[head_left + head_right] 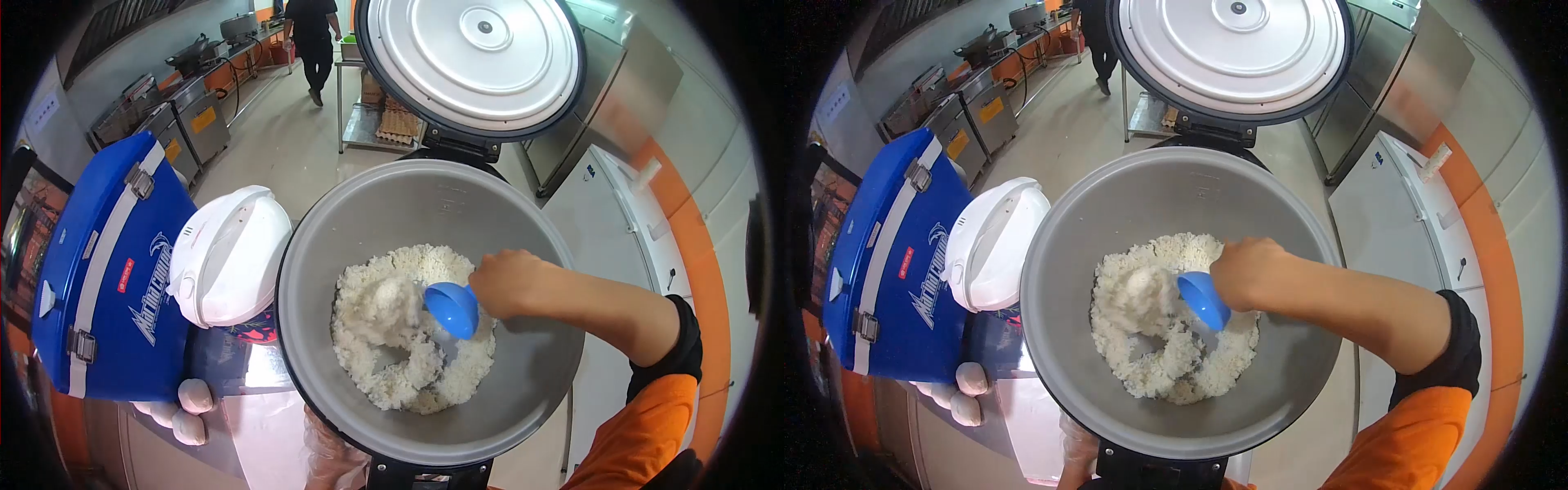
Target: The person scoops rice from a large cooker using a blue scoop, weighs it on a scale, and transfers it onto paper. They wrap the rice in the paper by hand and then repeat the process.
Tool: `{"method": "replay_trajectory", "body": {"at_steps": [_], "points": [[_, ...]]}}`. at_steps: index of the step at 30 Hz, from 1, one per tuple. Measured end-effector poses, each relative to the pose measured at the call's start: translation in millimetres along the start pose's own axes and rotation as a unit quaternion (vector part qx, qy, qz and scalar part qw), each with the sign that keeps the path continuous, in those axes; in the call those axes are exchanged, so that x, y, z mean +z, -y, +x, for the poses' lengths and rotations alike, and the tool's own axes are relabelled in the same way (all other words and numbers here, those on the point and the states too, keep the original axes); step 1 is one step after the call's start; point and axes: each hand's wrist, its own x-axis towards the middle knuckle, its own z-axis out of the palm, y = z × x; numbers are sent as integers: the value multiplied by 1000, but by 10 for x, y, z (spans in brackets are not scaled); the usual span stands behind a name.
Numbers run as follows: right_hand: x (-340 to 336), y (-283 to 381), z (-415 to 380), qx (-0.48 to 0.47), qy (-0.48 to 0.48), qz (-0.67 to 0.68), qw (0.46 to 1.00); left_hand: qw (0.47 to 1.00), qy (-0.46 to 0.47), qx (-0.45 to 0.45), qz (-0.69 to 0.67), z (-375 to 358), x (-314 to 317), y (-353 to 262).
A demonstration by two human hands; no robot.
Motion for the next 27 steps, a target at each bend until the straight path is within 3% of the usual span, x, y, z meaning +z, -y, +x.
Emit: {"method": "replay_trajectory", "body": {"at_steps": [1,5,8,11,13,14,16,17,19,20,22,23,24,26,27], "points": [[23,27,48,12,8,-18,1000,997,-9,57,47,3,-11,4],[10,77,583,29,-63,-34,997,998,41,17,52,0,-16,46],[39,146,974,14,-84,-59,995,996,3,71,47,-32,41,174],[7,383,985,-47,-77,-103,991,991,24,103,85,-65,32,210],[-35,559,889,-111,-61,-57,990,998,66,-10,20,-133,69,238],[48,582,867,-109,-62,-57,990,998,65,-7,20,-111,65,206],[248,648,851,-215,-65,-29,974,997,60,-10,-36,-54,3,137],[240,670,778,-215,-69,-30,974,998,57,-8,-35,-43,20,182],[223,686,616,-270,73,-15,960,991,-6,131,12,-26,102,299],[239,670,586,-268,72,-16,961,991,-7,133,11,-7,90,231],[336,620,598,-249,157,34,955,997,-7,78,-9,32,41,91],[814,478,936,-275,120,76,951,997,-8,82,-8,82,6,20],[703,406,791,-274,117,75,952,993,-30,112,-15,136,-25,-53],[457,236,521,-236,333,177,895,989,-54,139,-25,154,-50,-86],[432,113,465,-236,336,175,895,994,-27,110,-4,129,-63,-62]]}}
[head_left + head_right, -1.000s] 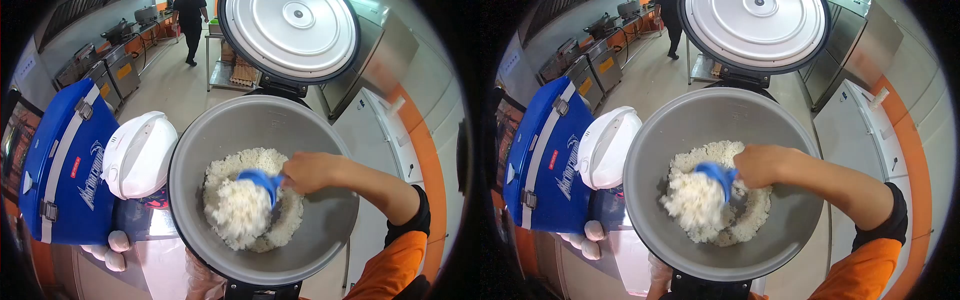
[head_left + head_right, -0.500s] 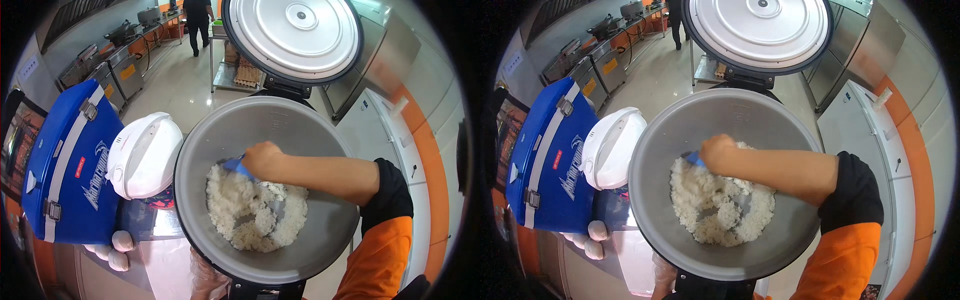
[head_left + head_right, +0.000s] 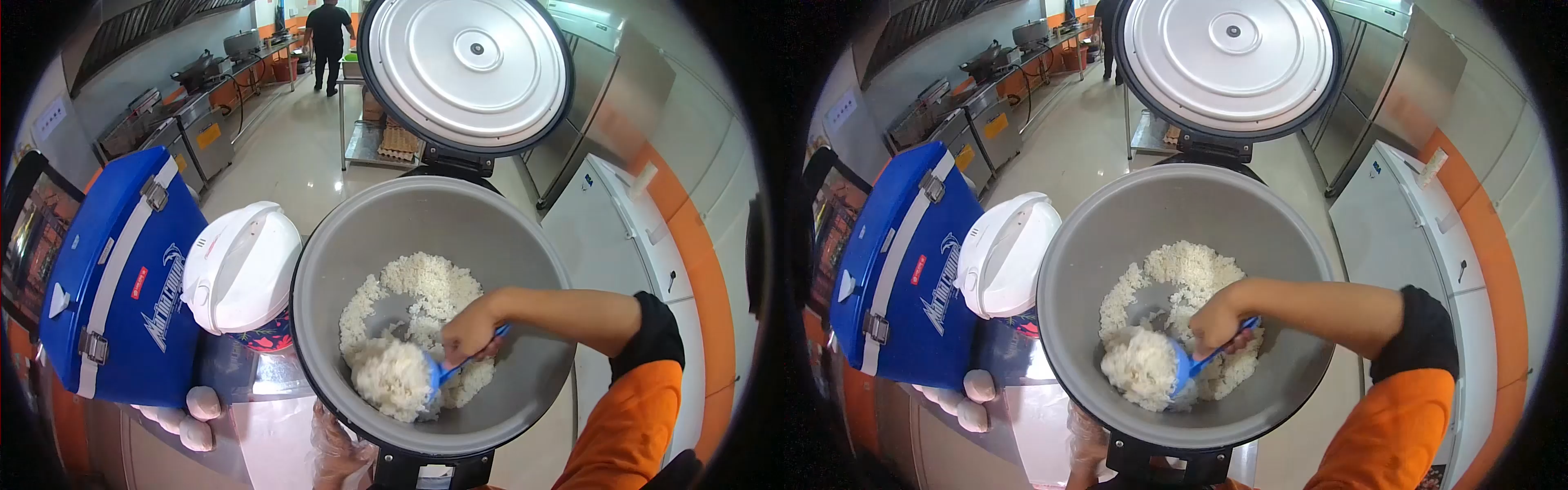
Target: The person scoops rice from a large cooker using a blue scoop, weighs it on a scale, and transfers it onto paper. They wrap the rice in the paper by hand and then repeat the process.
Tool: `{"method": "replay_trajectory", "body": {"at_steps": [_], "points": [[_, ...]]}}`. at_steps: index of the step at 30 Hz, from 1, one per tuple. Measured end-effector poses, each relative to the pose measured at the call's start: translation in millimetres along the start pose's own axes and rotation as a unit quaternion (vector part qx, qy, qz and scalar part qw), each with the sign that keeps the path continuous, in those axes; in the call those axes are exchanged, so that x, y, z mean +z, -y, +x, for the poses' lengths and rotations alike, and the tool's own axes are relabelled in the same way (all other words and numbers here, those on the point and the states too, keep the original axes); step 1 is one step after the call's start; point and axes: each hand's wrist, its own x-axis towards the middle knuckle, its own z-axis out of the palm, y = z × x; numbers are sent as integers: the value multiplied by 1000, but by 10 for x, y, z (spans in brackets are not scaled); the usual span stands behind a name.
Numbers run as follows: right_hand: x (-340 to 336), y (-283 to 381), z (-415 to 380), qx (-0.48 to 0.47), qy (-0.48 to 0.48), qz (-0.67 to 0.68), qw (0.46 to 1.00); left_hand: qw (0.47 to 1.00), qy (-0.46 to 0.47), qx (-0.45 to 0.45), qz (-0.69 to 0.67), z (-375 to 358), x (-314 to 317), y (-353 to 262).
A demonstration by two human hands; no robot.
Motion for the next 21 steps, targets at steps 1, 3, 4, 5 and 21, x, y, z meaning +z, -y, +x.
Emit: {"method": "replay_trajectory", "body": {"at_steps": [1,3,4,5,21], "points": [[12,-95,-98,3,43,116,992,999,30,-30,19,-33,-13,19],[-65,-94,-295,8,89,233,968,997,45,-45,34,-77,-6,53],[-108,-32,-445,53,-19,183,981,995,61,-53,51,-96,-5,61],[-103,23,-552,99,-127,131,978,995,66,-53,49,-108,-5,50],[-34,-263,3,273,-499,-461,681,964,21,-161,-211,47,-98,-125]]}}
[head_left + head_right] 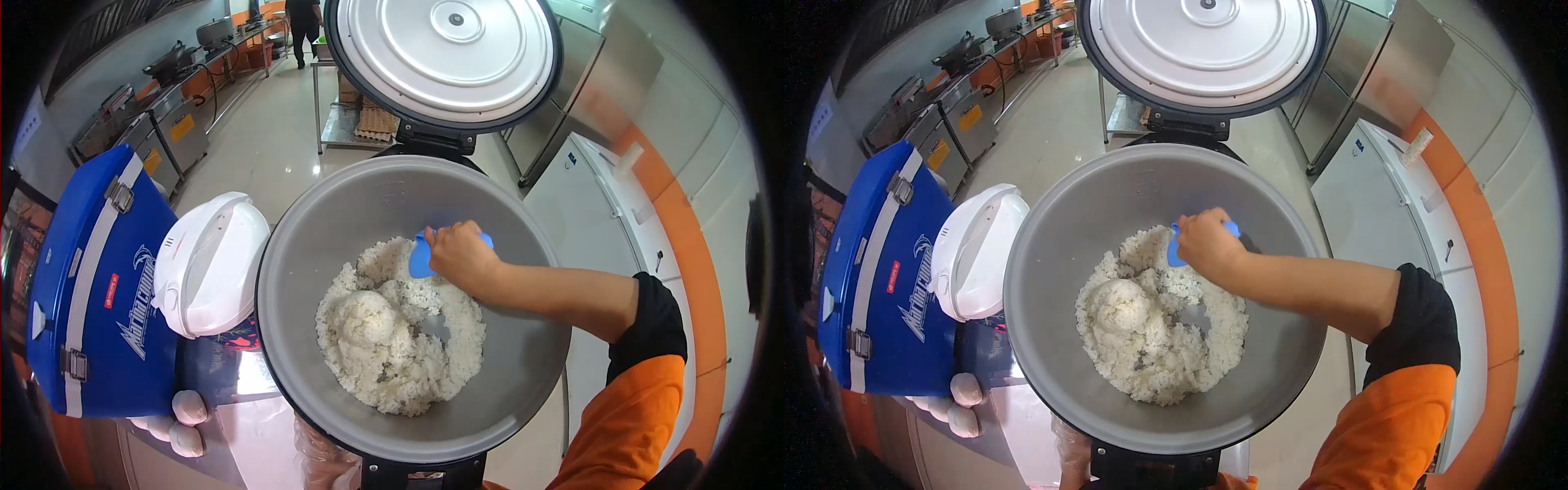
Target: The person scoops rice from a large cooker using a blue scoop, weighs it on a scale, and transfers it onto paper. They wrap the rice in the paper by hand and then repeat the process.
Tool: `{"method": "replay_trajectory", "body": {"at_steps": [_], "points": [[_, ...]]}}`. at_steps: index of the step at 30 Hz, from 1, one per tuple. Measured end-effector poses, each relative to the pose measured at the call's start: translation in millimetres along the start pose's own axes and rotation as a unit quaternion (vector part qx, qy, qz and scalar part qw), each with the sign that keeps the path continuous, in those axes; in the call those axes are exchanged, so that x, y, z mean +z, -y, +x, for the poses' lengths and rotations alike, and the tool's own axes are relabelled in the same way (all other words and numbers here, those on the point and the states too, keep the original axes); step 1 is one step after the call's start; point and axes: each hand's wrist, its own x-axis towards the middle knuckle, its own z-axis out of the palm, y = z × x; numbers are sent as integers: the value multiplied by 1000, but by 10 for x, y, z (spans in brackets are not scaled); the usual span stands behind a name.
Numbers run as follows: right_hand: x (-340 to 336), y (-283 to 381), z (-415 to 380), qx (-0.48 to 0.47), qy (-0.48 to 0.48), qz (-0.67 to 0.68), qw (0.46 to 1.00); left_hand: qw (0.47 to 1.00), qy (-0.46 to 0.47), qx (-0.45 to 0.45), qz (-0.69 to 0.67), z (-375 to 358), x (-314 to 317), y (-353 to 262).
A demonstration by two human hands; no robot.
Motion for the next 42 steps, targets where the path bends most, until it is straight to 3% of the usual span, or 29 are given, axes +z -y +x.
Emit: {"method": "replay_trajectory", "body": {"at_steps": [2,3,5,6,10,13,14,16,20,22,24,26,28,29,31,32,34,36,38,39,40,41,42], "points": [[-36,45,-53,-90,81,-42,992,992,14,-55,112,35,-28,-124],[-71,46,-76,-90,83,-41,992,992,16,-57,112,18,-20,-73],[-144,19,-124,-142,184,3,973,982,-13,-9,188,-28,10,77],[-134,32,-157,-142,185,2,973,982,-13,-9,187,-65,13,119],[-389,48,-335,-201,254,96,941,979,-44,10,198,-101,42,157],[-742,-125,-342,-185,287,280,897,979,-56,35,195,-80,22,122],[-769,-154,-296,-184,290,281,896,976,-55,49,203,-79,21,104],[-781,-221,-237,-107,242,176,948,969,-57,53,235,-93,55,38],[-264,-141,-60,-85,244,59,964,964,-47,65,253,-36,33,-20],[88,76,-95,-47,313,30,948,975,-57,27,213,-39,48,4],[81,138,-223,-106,300,75,945,983,-66,-20,170,-69,62,-12],[-3,198,-333,-162,288,120,936,965,-65,40,251,-72,59,-79],[-138,239,-383,-255,327,254,874,971,-53,63,226,-76,36,64],[-161,237,-350,-253,327,252,875,975,-47,85,201,-47,37,70],[-199,220,-254,-221,558,363,713,967,-77,86,226,-70,89,39],[-191,195,-247,-221,556,361,715,959,-102,85,252,-68,95,10],[-137,127,-288,-206,586,555,553,953,-97,95,271,-40,68,3],[-235,-6,-262,-190,569,596,533,948,-85,99,290,-38,50,-86],[-431,-194,-183,-73,440,621,644,979,8,-91,182,19,2,-228],[-431,-258,-142,-73,438,623,644,979,7,-90,184,-11,4,-138],[-437,-315,-96,-84,338,470,811,978,-11,-10,207,-68,12,56],[-448,-338,-66,-90,215,288,929,971,-29,69,228,-112,13,214],[-432,-294,-63,-91,212,287,930,970,-32,70,230,-123,6,292]]}}
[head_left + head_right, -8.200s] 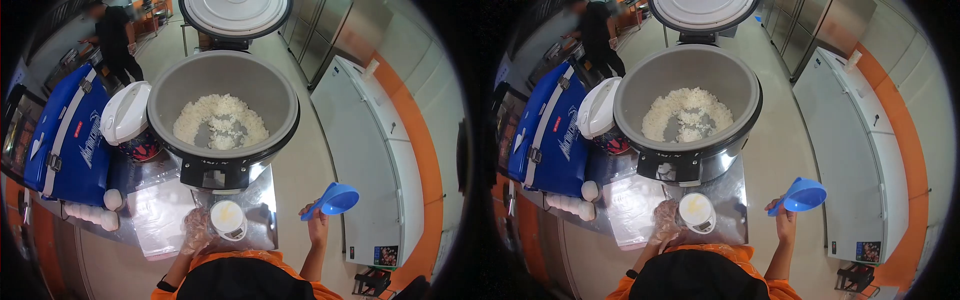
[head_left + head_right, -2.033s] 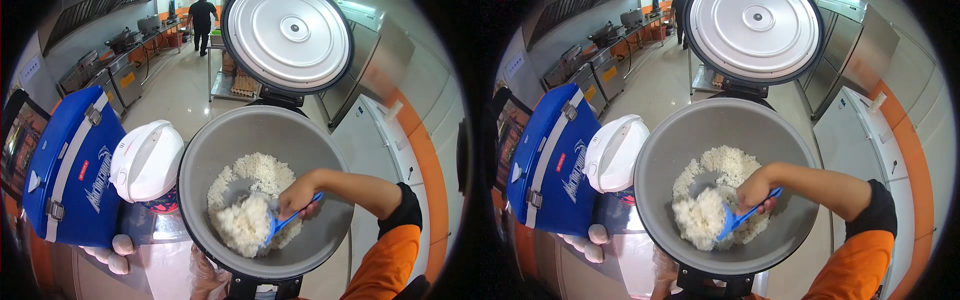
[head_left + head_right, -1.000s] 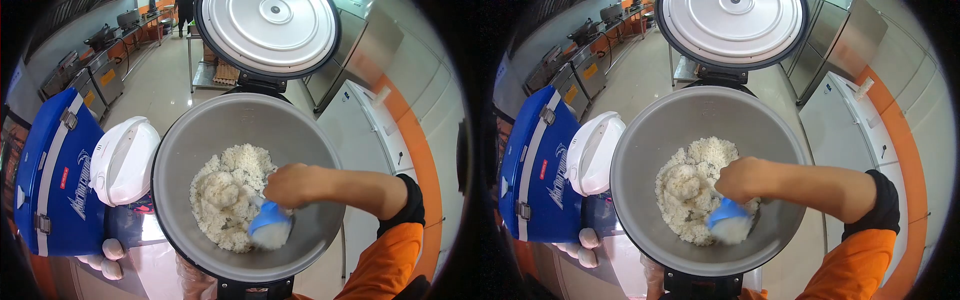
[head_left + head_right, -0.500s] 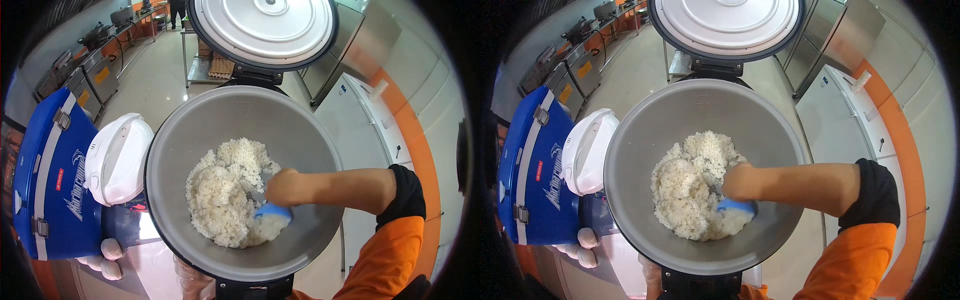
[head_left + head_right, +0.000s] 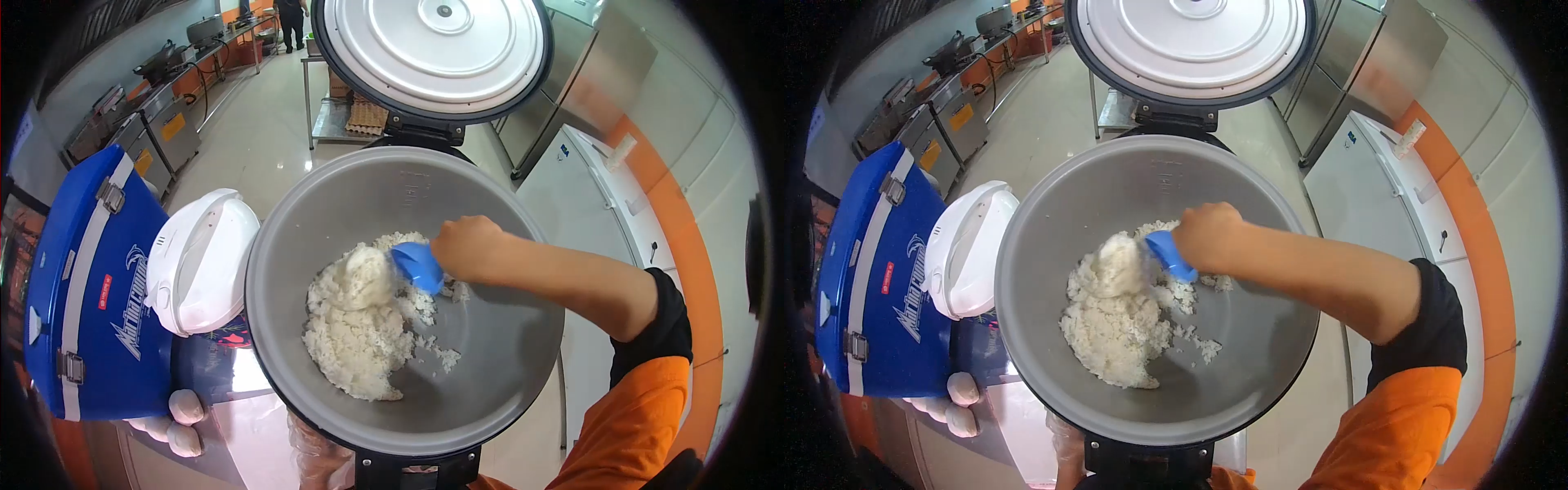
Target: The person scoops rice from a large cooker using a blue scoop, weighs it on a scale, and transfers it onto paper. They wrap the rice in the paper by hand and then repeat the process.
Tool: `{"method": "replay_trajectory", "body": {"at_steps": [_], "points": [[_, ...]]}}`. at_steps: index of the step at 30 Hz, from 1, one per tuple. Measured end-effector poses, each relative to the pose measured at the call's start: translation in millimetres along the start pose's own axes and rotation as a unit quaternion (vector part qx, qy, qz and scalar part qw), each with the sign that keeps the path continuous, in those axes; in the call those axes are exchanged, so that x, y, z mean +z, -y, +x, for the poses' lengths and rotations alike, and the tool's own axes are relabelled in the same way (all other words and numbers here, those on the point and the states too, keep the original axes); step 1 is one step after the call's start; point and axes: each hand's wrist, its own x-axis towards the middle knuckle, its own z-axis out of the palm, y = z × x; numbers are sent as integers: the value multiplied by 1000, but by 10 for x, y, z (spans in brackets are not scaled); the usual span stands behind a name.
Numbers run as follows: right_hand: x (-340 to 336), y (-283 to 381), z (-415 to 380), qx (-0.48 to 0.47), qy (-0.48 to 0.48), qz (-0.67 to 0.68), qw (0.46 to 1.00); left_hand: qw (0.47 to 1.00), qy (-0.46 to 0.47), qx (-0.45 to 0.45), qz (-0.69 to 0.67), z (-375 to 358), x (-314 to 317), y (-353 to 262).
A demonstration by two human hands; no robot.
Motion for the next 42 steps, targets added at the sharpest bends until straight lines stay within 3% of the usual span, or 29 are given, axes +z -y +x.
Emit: {"method": "replay_trajectory", "body": {"at_steps": [2,3,6,8,12,14,16,18,22,24,25,27,28,30,31,35,38,40,42], "points": [[163,71,94,113,-7,-91,989,995,-14,85,46,-42,46,132],[228,56,149,113,-9,-92,989,995,-16,85,47,-68,54,198],[340,43,215,67,-13,-68,995,995,49,57,59,-53,36,163],[378,142,183,29,-12,-8,999,998,58,-19,-29,57,-54,-59],[447,533,207,-50,3,12,999,999,13,27,12,-56,44,169],[512,620,272,-151,3,20,988,996,29,74,39,18,-1,144],[504,610,296,-153,24,70,985,997,14,65,32,80,-40,21],[566,573,378,-173,118,102,973,998,-5,59,19,115,-37,-87],[574,367,209,-152,195,185,951,996,-30,79,31,210,-81,-155],[349,252,-8,-120,361,335,862,994,-32,93,37,220,-95,-170],[295,192,-61,-123,365,337,859,995,-30,86,43,220,-91,-165],[211,105,-164,13,222,461,859,996,-24,77,48,153,-74,-154],[144,135,-219,15,222,461,859,996,-32,75,40,131,-62,-142],[2,213,-266,84,109,181,974,996,-40,78,34,149,-62,-171],[-15,180,-251,55,184,135,972,997,-37,56,30,158,-71,-196],[-165,121,-322,81,185,143,969,999,-27,25,34,97,-30,-103],[-245,130,-336,130,166,103,972,1000,3,6,5,118,-90,-153],[-101,142,-363,81,40,26,996,1000,-9,3,-7,74,-77,-115],[-80,146,-309,92,49,5,995,998,-1,-35,-47,115,-115,-153]]}}
